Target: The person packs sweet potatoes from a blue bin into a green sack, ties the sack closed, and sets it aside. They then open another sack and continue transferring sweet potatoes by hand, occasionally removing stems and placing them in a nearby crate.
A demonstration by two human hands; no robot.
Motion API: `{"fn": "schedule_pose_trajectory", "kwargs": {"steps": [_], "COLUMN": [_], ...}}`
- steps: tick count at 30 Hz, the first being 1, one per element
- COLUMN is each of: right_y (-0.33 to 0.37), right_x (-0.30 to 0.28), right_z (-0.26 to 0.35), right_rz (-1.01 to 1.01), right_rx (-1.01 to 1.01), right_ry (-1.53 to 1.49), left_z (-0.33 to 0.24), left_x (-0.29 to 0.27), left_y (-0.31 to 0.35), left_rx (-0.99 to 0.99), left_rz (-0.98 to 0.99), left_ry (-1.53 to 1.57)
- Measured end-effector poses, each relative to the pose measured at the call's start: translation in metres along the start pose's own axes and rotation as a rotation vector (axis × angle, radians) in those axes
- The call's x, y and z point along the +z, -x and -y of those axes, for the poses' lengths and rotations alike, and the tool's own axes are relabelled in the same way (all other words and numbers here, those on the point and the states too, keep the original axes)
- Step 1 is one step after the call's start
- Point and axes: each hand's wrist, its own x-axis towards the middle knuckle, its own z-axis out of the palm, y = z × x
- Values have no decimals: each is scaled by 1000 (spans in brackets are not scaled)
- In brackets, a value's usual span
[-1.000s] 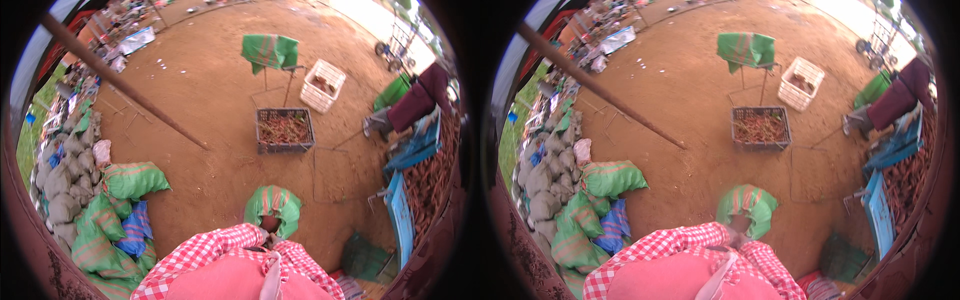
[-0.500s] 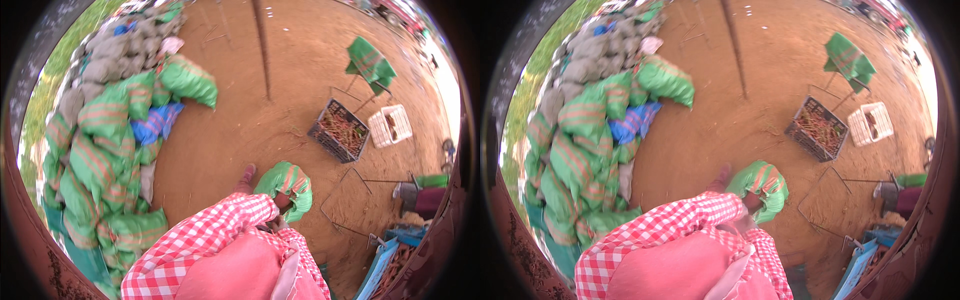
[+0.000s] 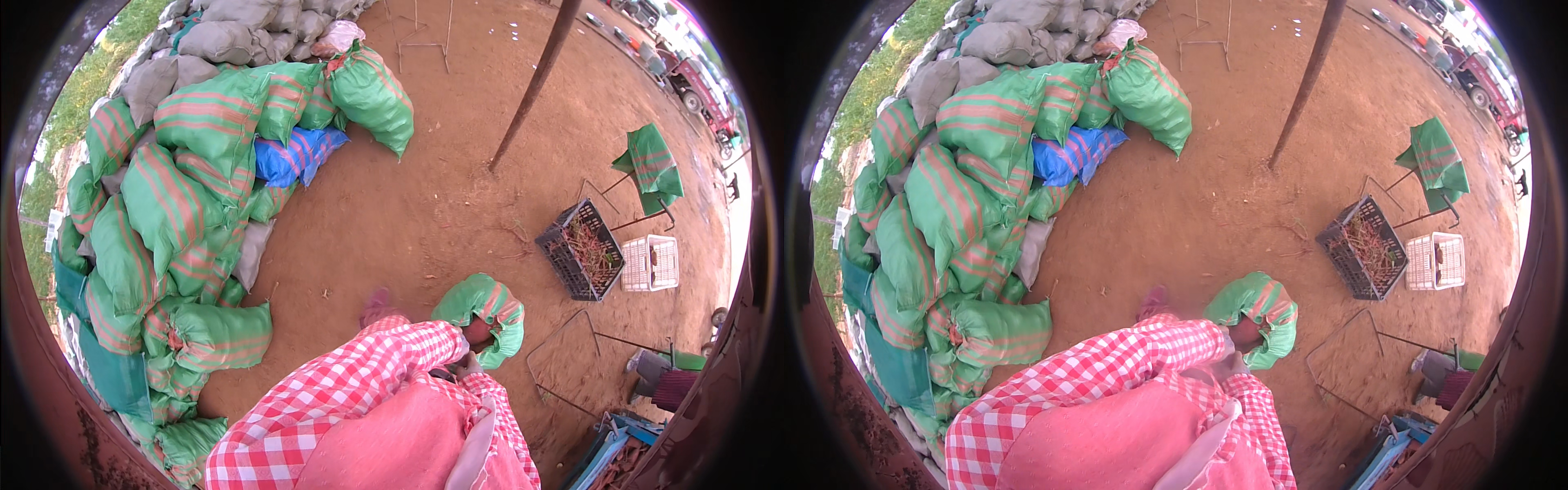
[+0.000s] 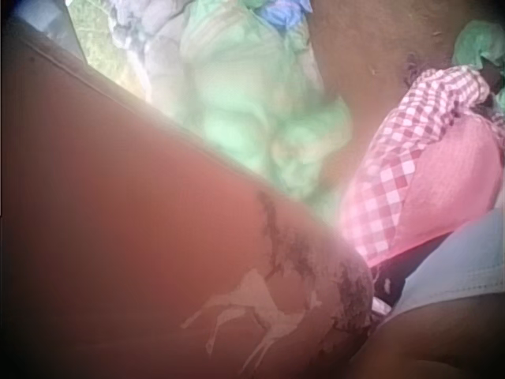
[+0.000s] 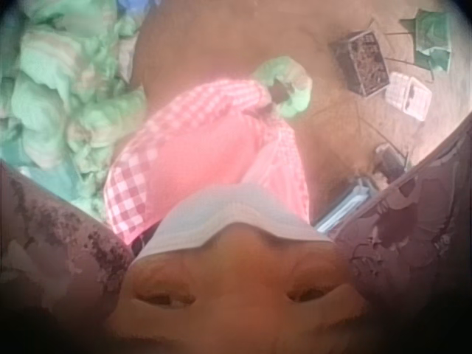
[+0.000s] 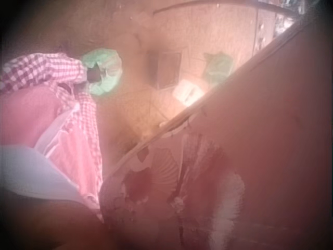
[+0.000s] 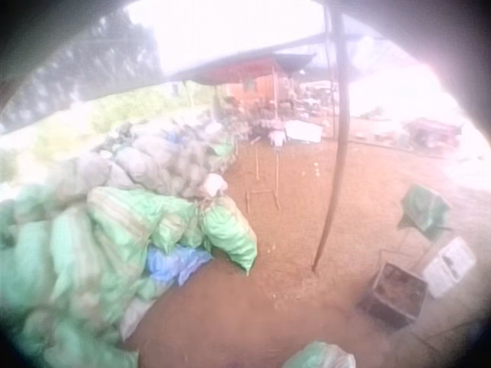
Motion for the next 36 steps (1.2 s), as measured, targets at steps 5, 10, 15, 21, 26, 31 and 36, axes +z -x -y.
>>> {"fn": "schedule_pose_trajectory", "kwargs": {"steps": [5,10,15,21,26,31,36], "right_y": [8,17,30,58,69,63,54], "right_x": [39,78,121,126,123,151,181], "right_z": [66,98,100,132,150,140,134], "right_rz": [-16,-3,69,88,180,186,239], "right_rx": [17,45,-37,-105,-92,-208,-156], "right_ry": [-44,-92,-111,-221,-91,-108,-58], "left_z": [38,63,73,62,58,61,75], "left_x": [-19,-47,-75,-98,-115,-127,-134], "left_y": [38,95,127,152,188,230,252], "left_rx": [44,2,-131,-292,-409,-468,-438], "left_rz": [-126,-104,26,178,243,195,74], "left_ry": [95,122,67,18,31,81,145]}}
